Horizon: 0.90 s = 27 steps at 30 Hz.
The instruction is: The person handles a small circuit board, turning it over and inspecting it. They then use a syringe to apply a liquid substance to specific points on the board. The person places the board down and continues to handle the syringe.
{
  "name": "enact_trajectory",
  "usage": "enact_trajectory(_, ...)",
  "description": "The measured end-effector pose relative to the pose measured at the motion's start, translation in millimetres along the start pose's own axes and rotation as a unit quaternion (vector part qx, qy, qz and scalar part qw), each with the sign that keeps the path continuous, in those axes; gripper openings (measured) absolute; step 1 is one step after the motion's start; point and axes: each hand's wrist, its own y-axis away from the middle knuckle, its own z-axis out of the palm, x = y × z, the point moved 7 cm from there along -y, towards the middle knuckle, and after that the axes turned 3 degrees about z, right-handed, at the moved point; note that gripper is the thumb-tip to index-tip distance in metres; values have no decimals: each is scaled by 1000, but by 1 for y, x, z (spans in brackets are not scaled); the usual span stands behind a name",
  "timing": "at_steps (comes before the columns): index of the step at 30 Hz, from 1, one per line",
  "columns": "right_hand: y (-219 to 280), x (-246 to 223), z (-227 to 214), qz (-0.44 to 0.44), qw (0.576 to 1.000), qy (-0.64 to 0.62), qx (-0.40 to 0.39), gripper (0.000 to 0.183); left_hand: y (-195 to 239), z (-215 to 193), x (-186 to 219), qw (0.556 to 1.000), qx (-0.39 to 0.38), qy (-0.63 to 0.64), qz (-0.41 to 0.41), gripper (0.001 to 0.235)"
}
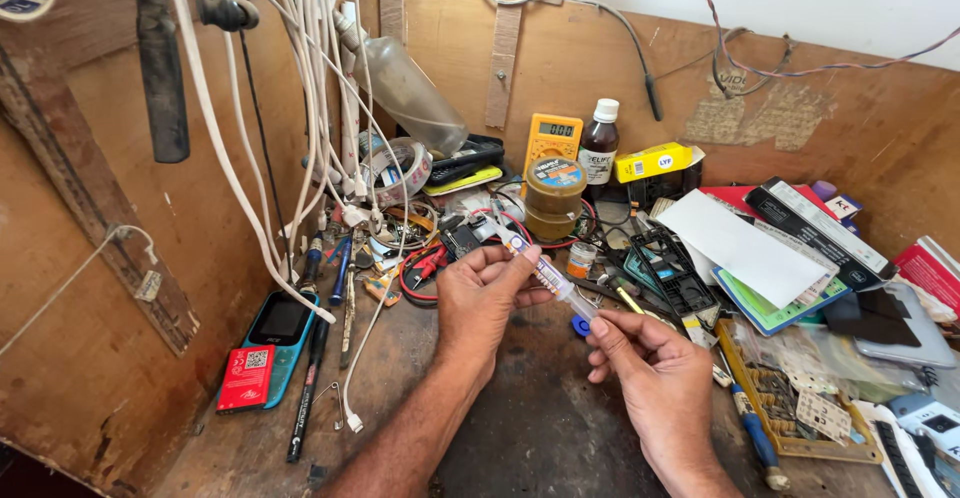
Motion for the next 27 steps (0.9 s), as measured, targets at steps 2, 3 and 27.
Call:
enact_trajectory(2, 0, -4, -2, -18, 999, 30, 11, 22, 0, -2, 1, 1000, 3, 2, 1, 26)
enact_trajectory(3, 1, -6, -3, -28, 998, 45, 16, 22, -1, -2, 1, 1000, 4, 4, 3, 26)
enact_trajectory(27, 17, -68, -40, -288, 807, 491, 157, 26, 0, 2, 6, 979, -20, -170, 108, 22)
